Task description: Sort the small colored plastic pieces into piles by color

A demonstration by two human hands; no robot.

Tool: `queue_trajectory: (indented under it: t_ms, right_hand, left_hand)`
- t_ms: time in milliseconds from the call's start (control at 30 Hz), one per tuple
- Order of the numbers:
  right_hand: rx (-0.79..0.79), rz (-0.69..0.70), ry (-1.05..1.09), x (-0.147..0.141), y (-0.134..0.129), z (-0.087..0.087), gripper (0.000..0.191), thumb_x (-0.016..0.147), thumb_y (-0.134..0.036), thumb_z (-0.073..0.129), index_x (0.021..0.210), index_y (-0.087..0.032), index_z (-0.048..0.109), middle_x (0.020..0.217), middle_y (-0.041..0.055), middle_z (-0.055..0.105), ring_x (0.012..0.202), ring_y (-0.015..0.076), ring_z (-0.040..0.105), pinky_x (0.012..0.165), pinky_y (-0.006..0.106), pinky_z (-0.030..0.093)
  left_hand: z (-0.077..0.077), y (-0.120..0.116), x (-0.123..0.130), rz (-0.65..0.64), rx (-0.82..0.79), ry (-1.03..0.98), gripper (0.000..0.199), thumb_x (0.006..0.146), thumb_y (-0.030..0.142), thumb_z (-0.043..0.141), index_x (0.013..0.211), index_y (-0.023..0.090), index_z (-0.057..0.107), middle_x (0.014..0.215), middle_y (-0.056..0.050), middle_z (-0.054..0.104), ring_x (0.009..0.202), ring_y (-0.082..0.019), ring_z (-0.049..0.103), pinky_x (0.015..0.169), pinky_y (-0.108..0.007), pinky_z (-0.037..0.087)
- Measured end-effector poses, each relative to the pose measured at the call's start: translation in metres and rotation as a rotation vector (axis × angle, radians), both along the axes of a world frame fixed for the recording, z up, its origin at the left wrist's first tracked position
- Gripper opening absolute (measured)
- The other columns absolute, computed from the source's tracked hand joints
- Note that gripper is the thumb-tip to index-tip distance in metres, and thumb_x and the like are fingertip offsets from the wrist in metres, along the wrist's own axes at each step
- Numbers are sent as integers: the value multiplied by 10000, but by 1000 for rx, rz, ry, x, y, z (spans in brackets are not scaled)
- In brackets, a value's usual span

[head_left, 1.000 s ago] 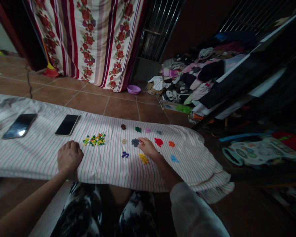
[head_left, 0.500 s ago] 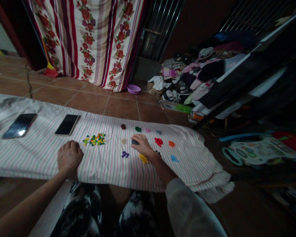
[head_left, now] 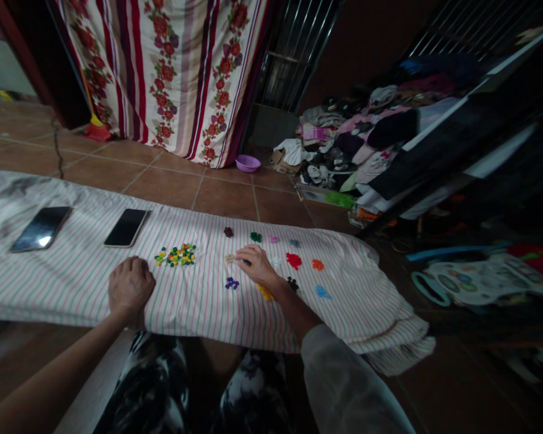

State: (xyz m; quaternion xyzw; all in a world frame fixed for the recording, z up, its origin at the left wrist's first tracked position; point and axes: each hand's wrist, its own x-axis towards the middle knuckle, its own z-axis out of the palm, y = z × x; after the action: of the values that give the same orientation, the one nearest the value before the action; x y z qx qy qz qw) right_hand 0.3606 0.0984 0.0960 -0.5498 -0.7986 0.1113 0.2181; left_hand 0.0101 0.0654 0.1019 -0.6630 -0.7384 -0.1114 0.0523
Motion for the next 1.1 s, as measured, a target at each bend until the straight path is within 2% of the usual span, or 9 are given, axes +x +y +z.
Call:
queue_trajectory:
  t_ms: [100,267,433,633,800,967,1100]
  right_hand:
    - [-23,-45,-67,-12,-2,6,160,865,-236,643,1005,-257,716,1085,55,707,1140,250,508,985,412,358]
    - [-57,-135,-173,-27,-1,9,241,852,-351,683,1064,-238,668,1022,66,690,1059,263,513,958,418,314]
    - [-51,-115,-196,-35,5,3,150,869,-320,655,978,-230,705,972,56,693,1063,251,522,985,414,273]
    - [-49,-142,-166,-39,8,4,129,872,-309,651,962,-247,720,941,52,691,1038,241,531,969,396,305]
    - [-20,-113,-6,-14,4,8,175,873,-239,630,1028,-232,711,1077,67,699,1074,234,562,962,368,385]
    - [11,-303,73,32,-8,10,209,848,-180,596,1024,-211,703,1058,73,695,1013,219,604,938,362,443]
    - [-58,-291,39,50,-20,3,316,809,-215,658,1124,-207,682,1145,87,674,1068,228,592,965,378,444]
  left_hand:
    - [-2,1,-1,-1,16,-4,259,878,267,355,972,161,572,1075,-120,630,1033,-275,564,852,-370,387]
    - [-3,1,-1,0,30,-9,282,884,269,349,990,154,583,1092,-136,633,1039,-283,567,858,-380,390]
    - [-3,1,0,15,28,-31,302,896,278,334,1006,151,586,1129,-140,630,1056,-277,566,873,-375,391]
    - [-3,1,-1,5,29,-41,323,883,274,341,1035,134,590,1158,-156,626,1078,-289,559,891,-386,395]
    - [-2,1,0,17,15,-34,327,893,274,325,1018,135,593,1140,-150,631,1074,-290,567,888,-387,402]
    - [0,-1,1,7,15,-35,303,877,268,355,1014,137,592,1133,-146,629,1075,-292,565,887,-389,404]
    - [3,-1,2,2,13,-27,295,879,263,361,1005,132,594,1106,-153,630,1063,-290,571,875,-388,406]
